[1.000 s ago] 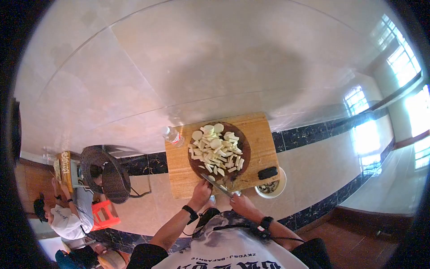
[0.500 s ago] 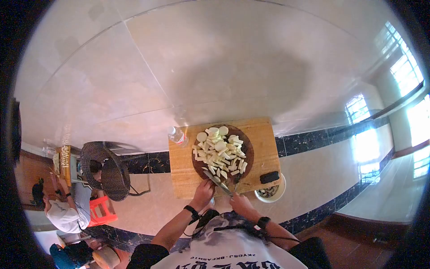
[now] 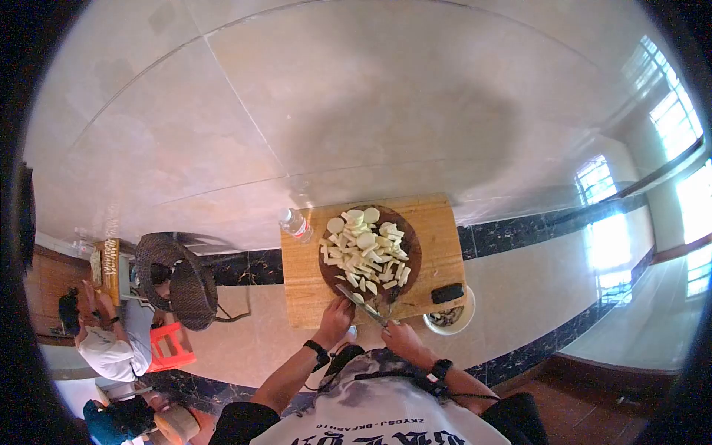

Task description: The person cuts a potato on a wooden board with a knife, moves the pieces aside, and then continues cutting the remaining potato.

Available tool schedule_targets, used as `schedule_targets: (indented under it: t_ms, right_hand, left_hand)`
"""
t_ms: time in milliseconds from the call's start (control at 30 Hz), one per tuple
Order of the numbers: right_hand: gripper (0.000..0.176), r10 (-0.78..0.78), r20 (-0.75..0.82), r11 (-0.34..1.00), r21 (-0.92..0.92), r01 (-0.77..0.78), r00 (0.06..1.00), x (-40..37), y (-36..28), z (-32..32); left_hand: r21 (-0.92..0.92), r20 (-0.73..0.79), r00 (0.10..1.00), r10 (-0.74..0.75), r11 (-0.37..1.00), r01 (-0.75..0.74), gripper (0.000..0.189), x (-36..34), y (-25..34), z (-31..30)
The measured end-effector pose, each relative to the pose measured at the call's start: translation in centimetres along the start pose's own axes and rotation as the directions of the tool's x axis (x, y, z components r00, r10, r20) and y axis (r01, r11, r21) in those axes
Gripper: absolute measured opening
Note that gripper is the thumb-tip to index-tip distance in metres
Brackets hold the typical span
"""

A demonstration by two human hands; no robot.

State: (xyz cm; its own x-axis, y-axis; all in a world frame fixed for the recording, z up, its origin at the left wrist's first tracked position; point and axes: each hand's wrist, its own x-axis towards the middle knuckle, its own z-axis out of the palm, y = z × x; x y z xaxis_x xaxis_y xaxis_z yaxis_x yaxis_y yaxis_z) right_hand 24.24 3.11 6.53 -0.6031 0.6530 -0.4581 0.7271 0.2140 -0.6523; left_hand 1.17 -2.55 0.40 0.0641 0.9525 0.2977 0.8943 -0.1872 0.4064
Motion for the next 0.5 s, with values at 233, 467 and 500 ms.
schedule_targets:
  t_ms: [233, 467, 500]
  right_hand:
    - [0.035, -0.107, 0.023, 0.994, -0.008, 0.107, 0.994, 0.1, 0.2, -0.4]
    - [0.036, 0.020, 0.047, 0.999, 0.035, -0.021, 0.999, 0.3, 1.4, 0.6]
    - [0.034, 0.004, 0.056, 0.999, 0.037, -0.006, 0.998, 0.3, 1.4, 0.5]
  left_hand:
    - [-0.036, -0.008, 0.999, -0.036, 0.999, 0.035, 0.019, 0.1, 0.2, 0.5]
    - [-0.011, 0.051, 0.998, -0.024, 1.000, 0.025, 0.022, -0.5, 0.0, 1.0]
    - [-0.021, 0.043, 0.999, -0.029, 0.999, 0.030, 0.022, -0.5, 0.0, 1.0]
